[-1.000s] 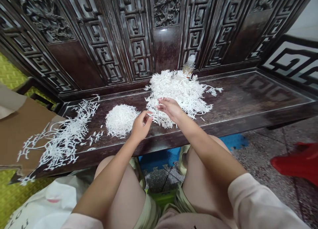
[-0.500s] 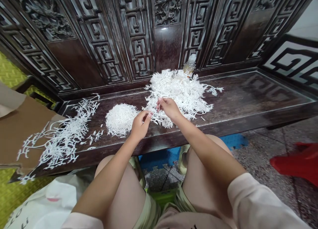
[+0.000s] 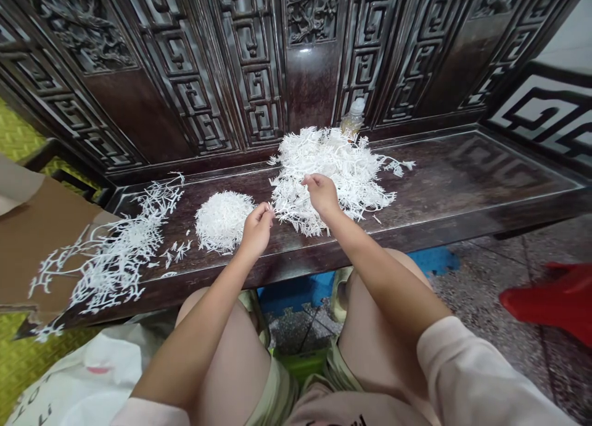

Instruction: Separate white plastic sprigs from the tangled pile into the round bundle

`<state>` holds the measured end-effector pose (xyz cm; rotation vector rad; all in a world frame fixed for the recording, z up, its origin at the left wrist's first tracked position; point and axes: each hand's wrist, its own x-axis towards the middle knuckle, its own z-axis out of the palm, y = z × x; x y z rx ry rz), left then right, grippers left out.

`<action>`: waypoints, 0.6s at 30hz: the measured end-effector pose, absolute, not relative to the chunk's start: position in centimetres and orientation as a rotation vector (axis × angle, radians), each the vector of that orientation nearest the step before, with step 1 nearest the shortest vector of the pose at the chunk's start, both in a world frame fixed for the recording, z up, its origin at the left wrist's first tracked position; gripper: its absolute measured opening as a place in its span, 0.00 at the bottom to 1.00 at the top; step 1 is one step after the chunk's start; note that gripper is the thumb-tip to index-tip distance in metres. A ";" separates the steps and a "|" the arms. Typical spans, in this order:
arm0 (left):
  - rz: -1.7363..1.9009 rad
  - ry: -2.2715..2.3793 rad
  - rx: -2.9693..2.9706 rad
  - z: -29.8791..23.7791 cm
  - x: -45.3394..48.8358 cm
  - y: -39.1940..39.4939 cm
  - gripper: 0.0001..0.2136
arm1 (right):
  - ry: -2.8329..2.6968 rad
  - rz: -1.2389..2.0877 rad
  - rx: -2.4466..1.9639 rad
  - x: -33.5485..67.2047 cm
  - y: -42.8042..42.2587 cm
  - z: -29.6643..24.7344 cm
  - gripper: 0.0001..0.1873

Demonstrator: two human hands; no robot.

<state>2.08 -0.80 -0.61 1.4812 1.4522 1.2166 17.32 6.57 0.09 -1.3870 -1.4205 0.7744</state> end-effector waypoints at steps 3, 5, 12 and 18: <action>1.222 1.444 1.532 0.0 2.7 -1.2 0.07 | -1.396 0.669 -1.401 17.5 7.0 0.4 0.15; 1.234 1.428 1.576 0.3 3.6 -1.5 0.08 | -1.380 0.607 -1.426 17.4 7.0 0.6 0.14; 1.425 1.556 1.539 1.6 4.3 -3.5 0.10 | -1.148 0.504 -1.606 20.1 8.7 -0.2 0.13; 1.378 1.745 1.345 1.3 -3.8 -1.6 0.06 | -1.232 0.743 -1.584 22.7 8.9 0.1 0.11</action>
